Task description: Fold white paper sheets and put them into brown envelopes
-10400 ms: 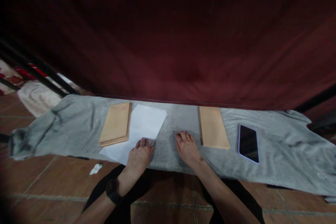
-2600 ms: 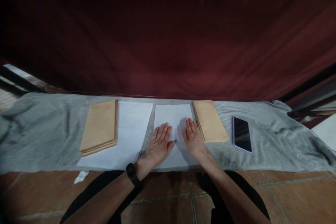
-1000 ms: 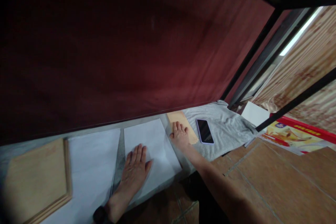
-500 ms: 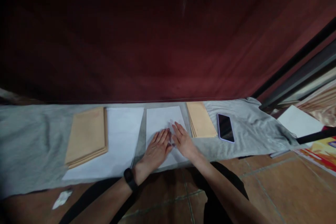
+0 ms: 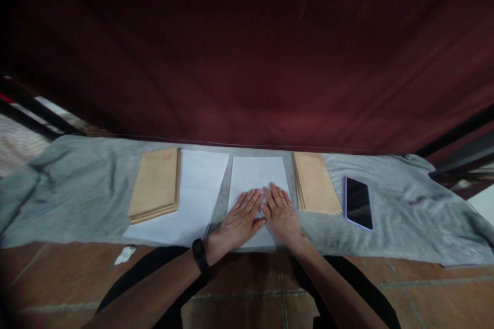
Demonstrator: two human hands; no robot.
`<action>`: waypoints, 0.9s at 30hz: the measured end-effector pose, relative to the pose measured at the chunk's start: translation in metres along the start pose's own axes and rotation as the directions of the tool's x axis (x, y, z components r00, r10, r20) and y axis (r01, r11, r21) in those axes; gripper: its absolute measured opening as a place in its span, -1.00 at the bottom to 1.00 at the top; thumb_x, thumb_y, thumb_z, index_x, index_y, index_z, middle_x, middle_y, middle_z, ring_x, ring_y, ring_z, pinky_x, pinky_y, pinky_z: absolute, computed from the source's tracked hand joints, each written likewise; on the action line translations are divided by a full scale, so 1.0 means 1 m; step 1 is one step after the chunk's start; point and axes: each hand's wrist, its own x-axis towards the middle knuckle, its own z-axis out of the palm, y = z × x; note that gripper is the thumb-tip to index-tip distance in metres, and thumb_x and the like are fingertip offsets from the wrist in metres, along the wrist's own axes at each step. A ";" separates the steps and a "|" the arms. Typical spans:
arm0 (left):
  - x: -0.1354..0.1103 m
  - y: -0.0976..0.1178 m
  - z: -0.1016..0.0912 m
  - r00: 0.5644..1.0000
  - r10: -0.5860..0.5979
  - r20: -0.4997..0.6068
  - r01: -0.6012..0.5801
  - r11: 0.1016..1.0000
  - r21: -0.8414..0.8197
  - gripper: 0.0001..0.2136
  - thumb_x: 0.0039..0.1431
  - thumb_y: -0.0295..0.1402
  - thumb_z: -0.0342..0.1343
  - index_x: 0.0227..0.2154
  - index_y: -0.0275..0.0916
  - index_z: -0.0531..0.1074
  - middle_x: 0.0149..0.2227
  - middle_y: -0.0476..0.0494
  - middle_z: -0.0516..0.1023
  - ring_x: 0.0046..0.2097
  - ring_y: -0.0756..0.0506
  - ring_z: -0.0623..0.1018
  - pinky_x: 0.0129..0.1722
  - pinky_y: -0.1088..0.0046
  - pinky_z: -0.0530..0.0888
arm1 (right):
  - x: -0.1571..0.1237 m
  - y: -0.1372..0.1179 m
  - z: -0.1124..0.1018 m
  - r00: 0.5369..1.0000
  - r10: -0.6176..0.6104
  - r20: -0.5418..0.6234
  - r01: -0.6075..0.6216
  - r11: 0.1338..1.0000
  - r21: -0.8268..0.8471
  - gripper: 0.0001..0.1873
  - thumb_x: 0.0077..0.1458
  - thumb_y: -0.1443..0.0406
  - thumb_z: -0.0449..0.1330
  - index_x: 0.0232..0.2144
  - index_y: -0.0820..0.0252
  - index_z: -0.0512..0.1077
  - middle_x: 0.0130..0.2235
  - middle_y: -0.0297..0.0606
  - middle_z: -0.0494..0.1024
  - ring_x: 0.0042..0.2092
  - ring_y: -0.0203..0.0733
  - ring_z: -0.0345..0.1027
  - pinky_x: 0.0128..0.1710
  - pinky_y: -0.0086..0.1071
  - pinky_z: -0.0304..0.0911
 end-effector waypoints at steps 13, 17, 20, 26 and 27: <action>-0.015 -0.007 -0.015 0.997 -0.074 0.021 0.073 0.997 0.018 -0.35 0.39 -0.02 -0.20 0.36 -0.37 0.01 0.42 -0.40 0.04 0.44 -0.23 0.02 0.39 0.05 0.02 | -0.012 0.012 0.002 1.000 0.002 -0.029 -0.001 1.000 0.030 -0.34 0.38 0.14 -0.04 0.42 0.13 -0.07 0.44 -0.11 -0.07 0.42 0.06 -0.10 0.34 0.08 -0.01; -0.017 -0.002 -0.027 0.997 0.010 0.080 -0.010 1.000 -0.006 -0.41 0.40 -0.07 -0.18 0.34 -0.33 0.08 0.40 -0.36 0.13 0.43 -0.22 0.07 0.40 0.04 -0.02 | -0.010 0.011 0.001 1.000 0.012 -0.018 -0.012 1.000 0.025 -0.35 0.38 0.15 -0.06 0.42 0.14 -0.05 0.45 -0.11 -0.07 0.42 0.05 -0.10 0.35 0.06 -0.03; -0.024 0.007 -0.041 0.976 0.172 0.130 -0.162 0.983 -0.086 -0.31 0.33 0.07 -0.13 0.37 -0.23 0.03 0.41 -0.28 0.11 0.44 -0.20 0.03 0.41 0.02 -0.06 | -0.009 0.008 -0.002 1.000 0.025 -0.004 -0.024 1.000 0.012 -0.39 0.38 0.18 -0.06 0.40 0.20 0.02 0.44 -0.08 -0.06 0.42 0.02 -0.12 0.36 0.02 -0.05; -0.037 0.013 -0.053 0.964 0.215 0.157 -0.206 0.976 -0.071 -0.31 0.29 -0.11 0.05 0.39 -0.12 -0.05 0.42 -0.16 0.09 0.44 -0.16 0.04 0.41 0.06 0.00 | -0.005 0.001 -0.009 0.998 0.058 0.020 -0.058 0.998 0.007 -0.38 0.36 0.19 0.00 0.39 0.19 0.06 0.43 -0.08 0.00 0.42 0.01 -0.09 0.36 0.01 -0.05; -0.037 0.011 -0.052 0.964 0.213 0.161 -0.205 0.977 -0.066 -0.34 0.29 -0.20 0.05 0.39 -0.11 -0.03 0.42 -0.13 0.12 0.43 -0.14 0.07 0.41 0.08 0.03 | -0.005 0.001 -0.010 0.998 0.061 0.013 -0.061 0.998 0.007 -0.39 0.35 0.20 0.01 0.38 0.21 0.08 0.42 -0.06 0.01 0.41 0.01 -0.08 0.36 0.00 -0.05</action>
